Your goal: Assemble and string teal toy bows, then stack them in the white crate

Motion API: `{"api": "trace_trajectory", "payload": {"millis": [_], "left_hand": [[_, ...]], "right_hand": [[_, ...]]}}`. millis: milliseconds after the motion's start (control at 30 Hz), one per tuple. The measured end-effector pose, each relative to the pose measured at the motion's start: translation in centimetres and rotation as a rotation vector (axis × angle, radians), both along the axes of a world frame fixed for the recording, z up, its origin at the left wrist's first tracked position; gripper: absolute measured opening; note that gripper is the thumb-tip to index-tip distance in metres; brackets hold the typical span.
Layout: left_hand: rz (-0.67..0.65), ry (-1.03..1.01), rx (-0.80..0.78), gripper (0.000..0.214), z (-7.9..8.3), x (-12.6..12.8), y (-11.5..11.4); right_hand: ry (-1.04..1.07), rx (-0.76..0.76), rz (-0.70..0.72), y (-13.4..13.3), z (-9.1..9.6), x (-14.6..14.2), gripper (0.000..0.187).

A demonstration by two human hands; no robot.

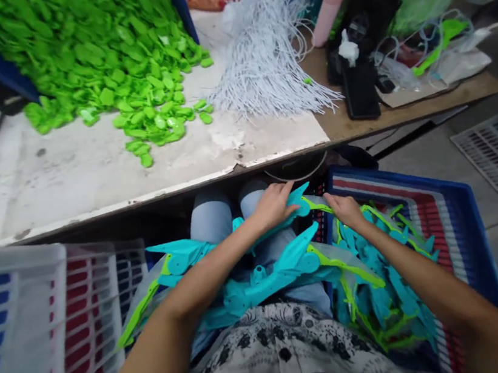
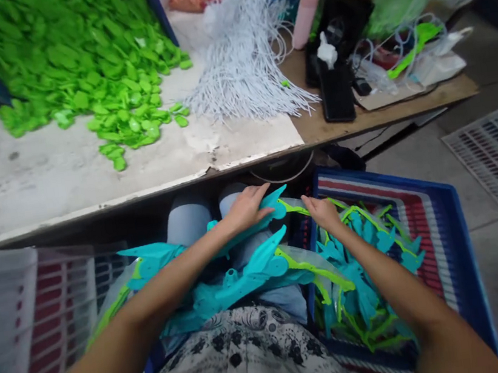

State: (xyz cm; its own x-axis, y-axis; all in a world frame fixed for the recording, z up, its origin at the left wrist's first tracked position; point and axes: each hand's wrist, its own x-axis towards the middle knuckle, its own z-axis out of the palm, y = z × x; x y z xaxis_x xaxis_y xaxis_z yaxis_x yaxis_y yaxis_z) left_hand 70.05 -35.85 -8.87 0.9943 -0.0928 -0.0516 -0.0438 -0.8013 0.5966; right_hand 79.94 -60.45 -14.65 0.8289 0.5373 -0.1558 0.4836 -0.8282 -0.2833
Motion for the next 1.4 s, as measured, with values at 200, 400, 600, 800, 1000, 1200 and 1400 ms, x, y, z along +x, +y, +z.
{"api": "trace_trajectory", "payload": {"millis": [200, 400, 600, 800, 1000, 1200, 1400], "left_hand": [[0.138, -0.009, 0.165, 0.061, 1.7, -10.2, 5.0], [0.123, 0.092, 0.125, 0.075, -0.5, -14.2, 6.2], [0.097, 0.081, 0.011, 0.078, 0.0, -11.4, 8.0], [0.197, 0.133, -0.043, 0.088, -0.3, -9.1, 9.3], [0.221, 0.142, -0.037, 0.089, -0.9, -8.1, 9.3], [0.229, 0.122, -0.057, 0.093, -1.0, -6.9, 10.6], [0.270, 0.224, -0.372, 0.065, 0.0, -6.2, 12.0]], "right_hand": [[-0.297, 0.033, 0.094, 2.8, 5.9, 1.4, 0.044], [-0.414, 0.365, 0.457, 21.1, 12.4, 3.2, 0.027], [-0.279, 0.294, 0.371, 36.8, 11.4, 4.0, 0.026], [-0.067, 0.344, 0.189, 35.3, 11.7, 3.1, 0.025], [0.094, 0.297, 0.003, 28.7, 12.1, 2.0, 0.026], [-0.255, 0.371, 0.314, 27.2, 11.6, 2.6, 0.024], [-0.269, 0.342, 0.585, 27.2, 10.4, 2.7, 0.022]]}}
